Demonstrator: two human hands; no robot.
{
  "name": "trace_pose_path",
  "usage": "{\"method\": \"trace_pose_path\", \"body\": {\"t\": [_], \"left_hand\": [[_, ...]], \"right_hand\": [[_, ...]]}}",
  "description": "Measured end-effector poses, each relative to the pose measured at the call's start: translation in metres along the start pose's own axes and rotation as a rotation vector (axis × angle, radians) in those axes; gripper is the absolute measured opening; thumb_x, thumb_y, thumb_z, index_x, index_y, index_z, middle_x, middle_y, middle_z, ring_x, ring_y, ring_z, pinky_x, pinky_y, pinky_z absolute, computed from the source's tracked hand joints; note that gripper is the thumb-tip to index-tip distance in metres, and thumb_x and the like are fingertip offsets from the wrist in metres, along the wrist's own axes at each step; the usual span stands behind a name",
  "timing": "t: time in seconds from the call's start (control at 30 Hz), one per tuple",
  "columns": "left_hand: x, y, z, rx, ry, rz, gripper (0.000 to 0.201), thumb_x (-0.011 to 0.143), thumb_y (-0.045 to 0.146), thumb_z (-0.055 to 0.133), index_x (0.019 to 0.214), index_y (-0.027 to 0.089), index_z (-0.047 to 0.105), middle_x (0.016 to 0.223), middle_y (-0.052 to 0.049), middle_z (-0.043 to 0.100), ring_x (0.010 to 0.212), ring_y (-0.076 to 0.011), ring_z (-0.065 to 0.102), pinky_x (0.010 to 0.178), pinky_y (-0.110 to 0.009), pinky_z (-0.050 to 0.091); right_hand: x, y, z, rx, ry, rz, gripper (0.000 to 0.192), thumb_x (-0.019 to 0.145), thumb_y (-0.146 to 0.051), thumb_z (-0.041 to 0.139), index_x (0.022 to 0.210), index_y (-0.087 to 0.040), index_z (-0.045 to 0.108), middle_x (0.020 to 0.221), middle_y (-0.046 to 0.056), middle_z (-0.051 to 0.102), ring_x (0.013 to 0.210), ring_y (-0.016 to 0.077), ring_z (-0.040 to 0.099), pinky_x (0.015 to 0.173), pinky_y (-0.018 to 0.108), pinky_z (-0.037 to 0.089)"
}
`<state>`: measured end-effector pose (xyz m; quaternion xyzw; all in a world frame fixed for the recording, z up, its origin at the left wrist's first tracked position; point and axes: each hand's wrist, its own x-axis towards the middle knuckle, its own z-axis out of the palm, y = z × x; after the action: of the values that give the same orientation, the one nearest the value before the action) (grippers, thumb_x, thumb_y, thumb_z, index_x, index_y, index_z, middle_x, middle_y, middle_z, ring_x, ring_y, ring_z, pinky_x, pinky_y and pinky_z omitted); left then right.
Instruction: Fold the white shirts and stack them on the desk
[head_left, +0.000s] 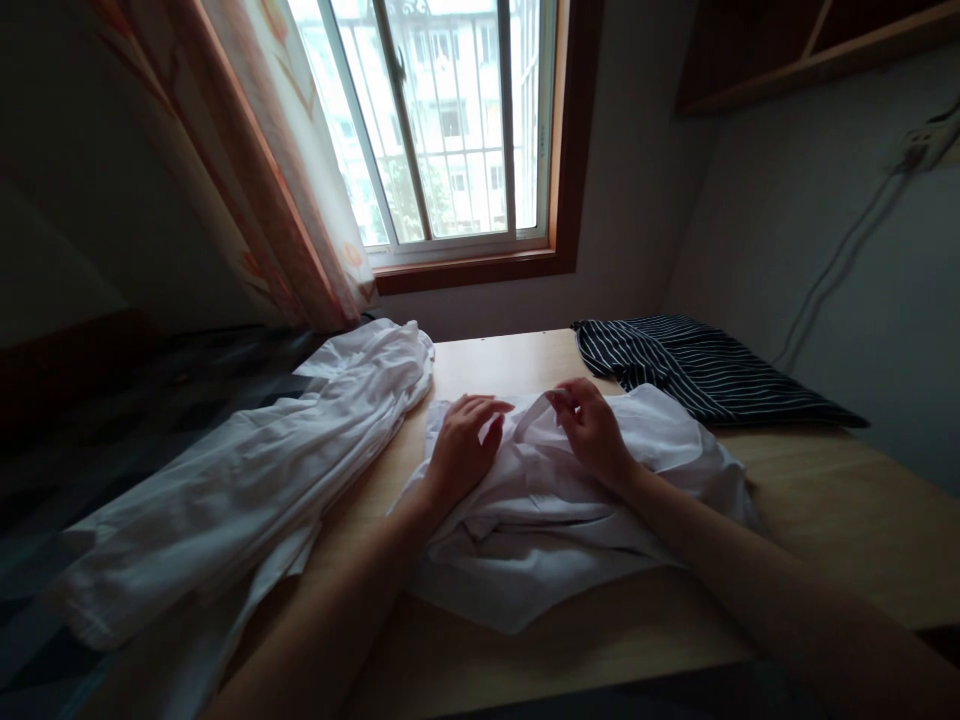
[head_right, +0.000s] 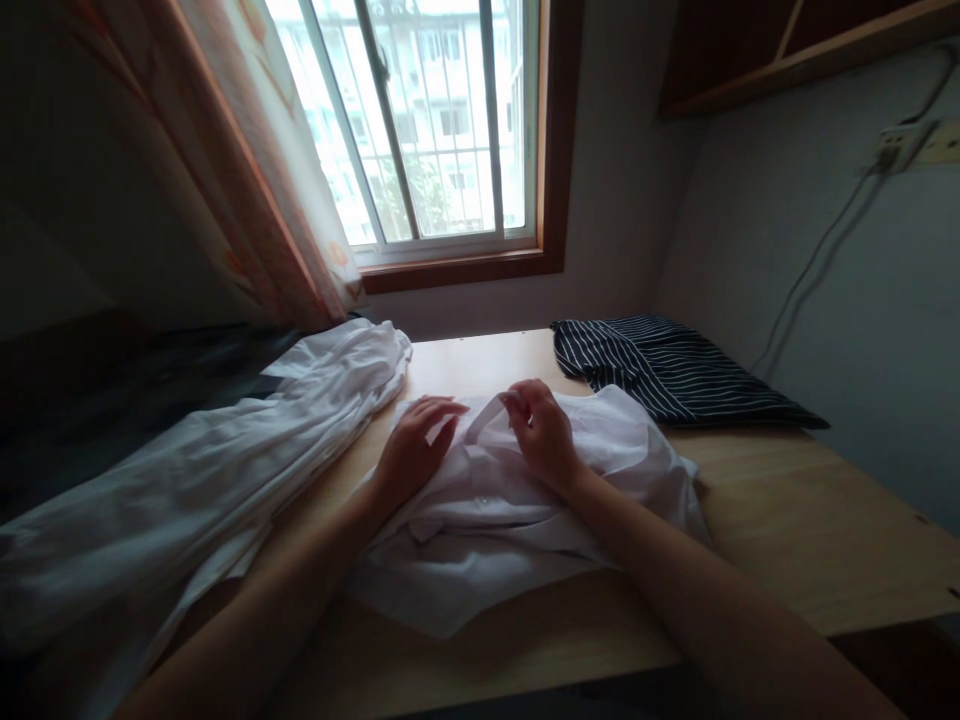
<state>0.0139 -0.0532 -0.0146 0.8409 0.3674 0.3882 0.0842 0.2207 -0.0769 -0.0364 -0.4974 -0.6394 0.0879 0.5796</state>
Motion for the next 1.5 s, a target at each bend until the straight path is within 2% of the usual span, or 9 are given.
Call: {"method": "trace_pose_path", "body": {"t": [0.1, 0.23, 0.37, 0.6, 0.83, 1.03, 1.2, 1.33, 1.5], "left_hand": [[-0.004, 0.004, 0.004, -0.196, -0.186, -0.096, 0.024, 0.095, 0.030, 0.048, 0.096, 0.019, 0.069, 0.084, -0.003, 0.071, 0.076, -0.0172, 0.063, 0.076, -0.028, 0.050], [-0.008, -0.001, 0.005, -0.232, -0.317, -0.131, 0.030, 0.096, 0.037, 0.045, 0.097, 0.020, 0.069, 0.092, -0.003, 0.073, 0.084, -0.0184, 0.064, 0.078, -0.027, 0.050], [-0.008, -0.007, 0.006, -0.161, -0.320, -0.144, 0.029, 0.093, 0.035, 0.049, 0.113, 0.025, 0.067, 0.112, -0.004, 0.073, 0.100, -0.0212, 0.066, 0.090, -0.031, 0.049], [-0.007, -0.011, 0.017, -0.181, -0.254, -0.182, 0.022, 0.089, 0.029, 0.056, 0.105, 0.026, 0.071, 0.091, -0.001, 0.076, 0.082, -0.0175, 0.067, 0.071, -0.023, 0.049], [-0.010, -0.015, 0.024, -0.206, -0.158, -0.224, 0.028, 0.087, 0.040, 0.061, 0.099, 0.019, 0.075, 0.075, -0.002, 0.073, 0.064, -0.0135, 0.061, 0.056, -0.020, 0.042], [-0.009, -0.018, 0.027, -0.339, -0.129, -0.233, 0.027, 0.082, 0.039, 0.065, 0.092, 0.017, 0.075, 0.083, -0.005, 0.077, 0.071, -0.0174, 0.066, 0.064, -0.024, 0.050], [-0.009, -0.019, 0.027, -0.222, -0.118, -0.175, 0.019, 0.086, 0.033, 0.063, 0.085, 0.019, 0.075, 0.080, -0.003, 0.076, 0.069, -0.0157, 0.065, 0.065, -0.023, 0.048], [-0.011, -0.016, 0.025, -0.104, -0.143, -0.095, 0.016, 0.088, 0.023, 0.056, 0.089, 0.021, 0.073, 0.086, -0.003, 0.076, 0.077, -0.0174, 0.068, 0.071, -0.024, 0.048], [-0.015, -0.008, 0.021, 0.119, -0.151, -0.024, 0.024, 0.095, 0.027, 0.046, 0.095, 0.022, 0.070, 0.078, -0.004, 0.073, 0.070, -0.0189, 0.066, 0.068, -0.027, 0.045]], "right_hand": [[0.001, 0.003, 0.001, -0.007, 0.008, 0.007, 0.018, 0.096, -0.039, 0.048, 0.088, -0.023, 0.052, 0.086, 0.005, 0.057, 0.074, 0.0197, 0.053, 0.070, 0.033, 0.044], [0.003, 0.011, 0.003, -0.016, 0.020, 0.060, 0.018, 0.094, -0.039, 0.049, 0.084, -0.024, 0.051, 0.083, 0.004, 0.056, 0.076, 0.0204, 0.053, 0.072, 0.033, 0.043], [0.004, 0.020, 0.005, -0.002, 0.022, 0.148, 0.021, 0.090, -0.041, 0.051, 0.078, -0.024, 0.047, 0.075, 0.002, 0.054, 0.073, 0.0205, 0.051, 0.068, 0.032, 0.041], [0.003, 0.024, 0.007, 0.003, 0.050, 0.181, 0.025, 0.089, -0.045, 0.051, 0.076, -0.025, 0.045, 0.071, 0.001, 0.053, 0.070, 0.0194, 0.050, 0.065, 0.031, 0.039], [0.002, 0.020, 0.005, -0.003, -0.013, 0.186, 0.024, 0.088, -0.044, 0.052, 0.075, -0.024, 0.048, 0.068, 0.001, 0.053, 0.068, 0.0198, 0.049, 0.063, 0.031, 0.039], [0.001, 0.022, 0.006, -0.068, -0.051, 0.102, 0.020, 0.089, -0.038, 0.050, 0.077, -0.023, 0.051, 0.074, 0.003, 0.056, 0.072, 0.0205, 0.052, 0.069, 0.033, 0.042], [0.000, 0.026, 0.008, -0.209, -0.125, 0.050, 0.016, 0.086, -0.032, 0.052, 0.073, -0.024, 0.052, 0.075, 0.005, 0.058, 0.077, 0.0229, 0.053, 0.077, 0.036, 0.041], [-0.001, 0.024, 0.006, -0.286, -0.080, 0.095, 0.012, 0.084, -0.032, 0.057, 0.076, -0.023, 0.059, 0.082, 0.007, 0.065, 0.089, 0.0270, 0.054, 0.087, 0.041, 0.040], [0.000, 0.020, 0.002, -0.120, -0.183, 0.070, 0.010, 0.082, -0.026, 0.056, 0.081, -0.023, 0.065, 0.088, 0.006, 0.070, 0.096, 0.0263, 0.057, 0.093, 0.042, 0.040]]}}
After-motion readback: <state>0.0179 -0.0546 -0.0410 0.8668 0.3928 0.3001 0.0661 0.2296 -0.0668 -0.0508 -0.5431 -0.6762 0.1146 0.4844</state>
